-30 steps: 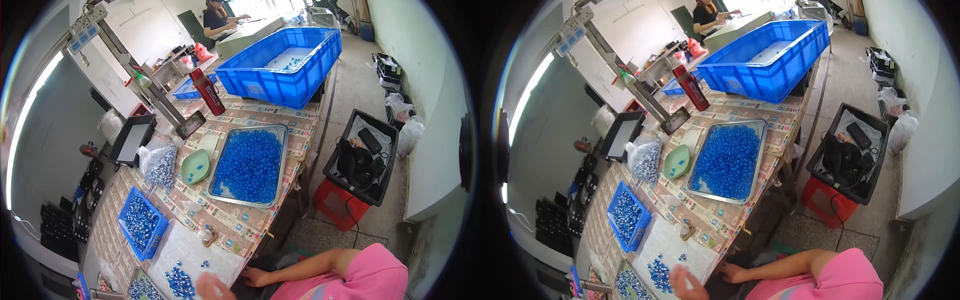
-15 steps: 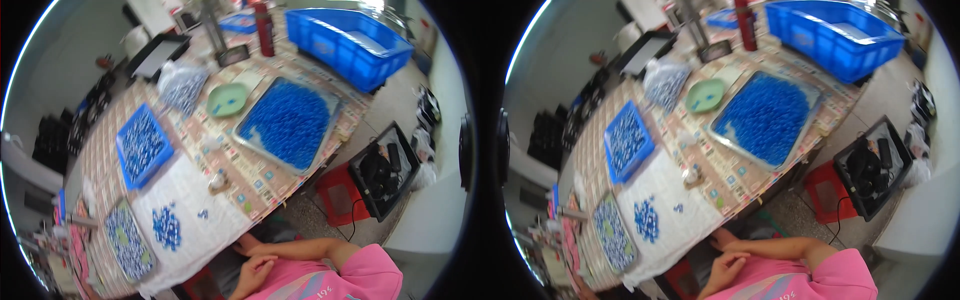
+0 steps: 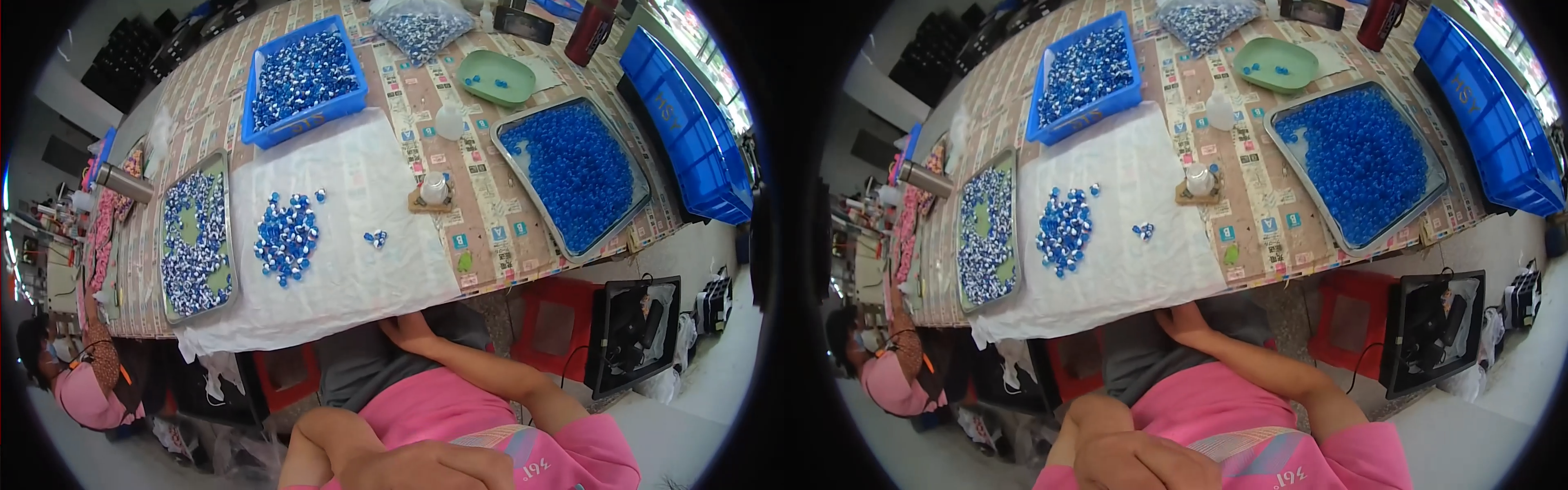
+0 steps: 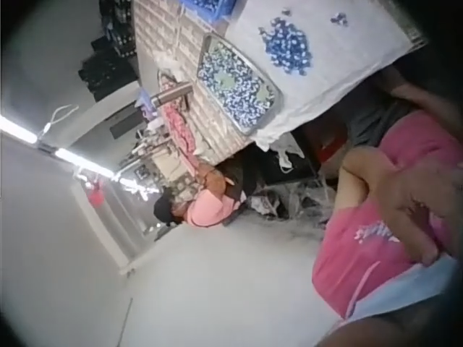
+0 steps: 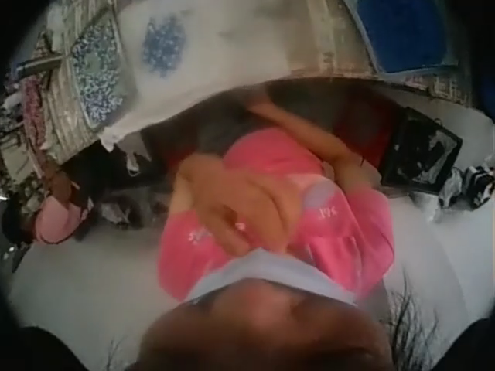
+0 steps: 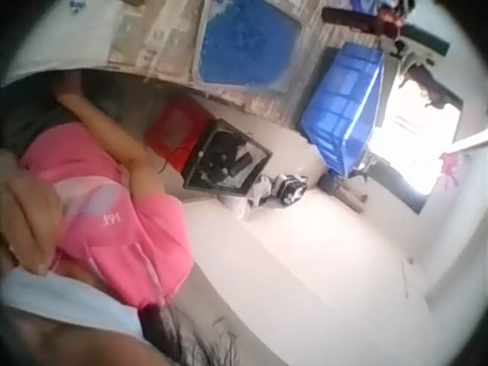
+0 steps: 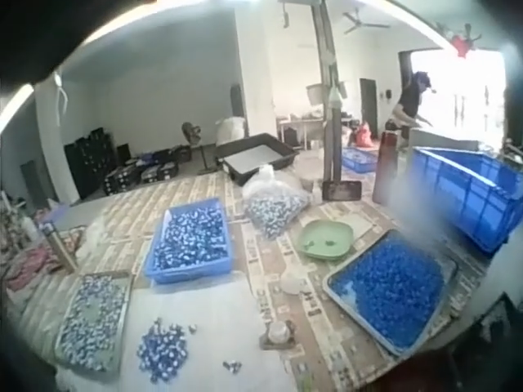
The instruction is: Assemble small blue and white plastic components using a glue applicator at a workbench.
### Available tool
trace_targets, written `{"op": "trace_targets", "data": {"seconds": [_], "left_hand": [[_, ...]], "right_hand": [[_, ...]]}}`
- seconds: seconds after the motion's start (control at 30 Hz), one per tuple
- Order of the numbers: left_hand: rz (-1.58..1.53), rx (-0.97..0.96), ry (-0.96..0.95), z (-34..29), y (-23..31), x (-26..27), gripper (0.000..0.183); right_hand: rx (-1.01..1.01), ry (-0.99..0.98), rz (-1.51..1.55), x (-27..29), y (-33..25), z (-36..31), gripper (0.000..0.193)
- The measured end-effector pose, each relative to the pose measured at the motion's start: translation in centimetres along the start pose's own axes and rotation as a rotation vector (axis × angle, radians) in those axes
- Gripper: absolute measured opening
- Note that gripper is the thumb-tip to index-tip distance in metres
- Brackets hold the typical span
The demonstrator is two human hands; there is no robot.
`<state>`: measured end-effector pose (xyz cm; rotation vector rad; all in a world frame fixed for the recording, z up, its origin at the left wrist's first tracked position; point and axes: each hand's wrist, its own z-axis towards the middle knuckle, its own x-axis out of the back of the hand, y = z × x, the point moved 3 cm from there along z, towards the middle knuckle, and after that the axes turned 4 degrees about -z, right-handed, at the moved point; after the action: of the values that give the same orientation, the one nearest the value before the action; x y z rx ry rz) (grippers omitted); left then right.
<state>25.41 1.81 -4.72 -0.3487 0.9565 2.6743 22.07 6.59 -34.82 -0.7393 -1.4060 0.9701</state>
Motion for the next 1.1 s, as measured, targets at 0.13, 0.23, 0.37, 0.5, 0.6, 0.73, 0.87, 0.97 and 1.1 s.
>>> {"op": "trace_targets", "data": {"seconds": [0.13,0.23,0.37,0.5,0.6,0.73,0.87,0.97,1.1], "left_hand": [[-0.010,-0.063,0.070,-1.2,0.2,-1.0,0.017],[-0.179,-0.096,0.280,-0.6,0.3,-1.4,0.016],[-0.276,0.022,0.638,0.5,3.6,-1.8,0.019],[-0.141,-0.326,0.371,-1.9,0.3,-2.8,0.027],[-0.020,-0.512,0.322,-0.6,0.4,-2.4,0.040],[-0.066,-0.128,0.557,0.8,4.3,-1.8,0.053],[0.071,-0.294,0.646,2.0,4.0,-2.2,0.055],[0.005,-0.188,0.845,2.1,4.6,-2.3,0.054],[0.187,-0.280,0.455,0.1,3.6,0.6,0.054]], "right_hand": [[0.187,0.149,-0.079,-0.9,0.0,-0.3,0.040],[0.101,0.027,-0.016,-0.8,0.8,-0.2,0.041],[-0.037,0.005,-0.023,0.5,0.0,-0.2,0.037],[0.058,0.049,-0.038,-0.1,-0.4,-0.2,0.038],[0.031,-0.006,-0.046,-1.0,-0.8,-0.3,0.040],[-0.072,-0.046,0.082,-0.4,0.4,-0.5,0.038],[0.094,0.042,-0.084,0.4,-0.7,-0.2,0.039],[-0.029,-0.021,0.009,0.5,0.7,-0.2,0.036],[0.053,0.002,-0.090,0.8,-0.5,0.0,0.031]]}}
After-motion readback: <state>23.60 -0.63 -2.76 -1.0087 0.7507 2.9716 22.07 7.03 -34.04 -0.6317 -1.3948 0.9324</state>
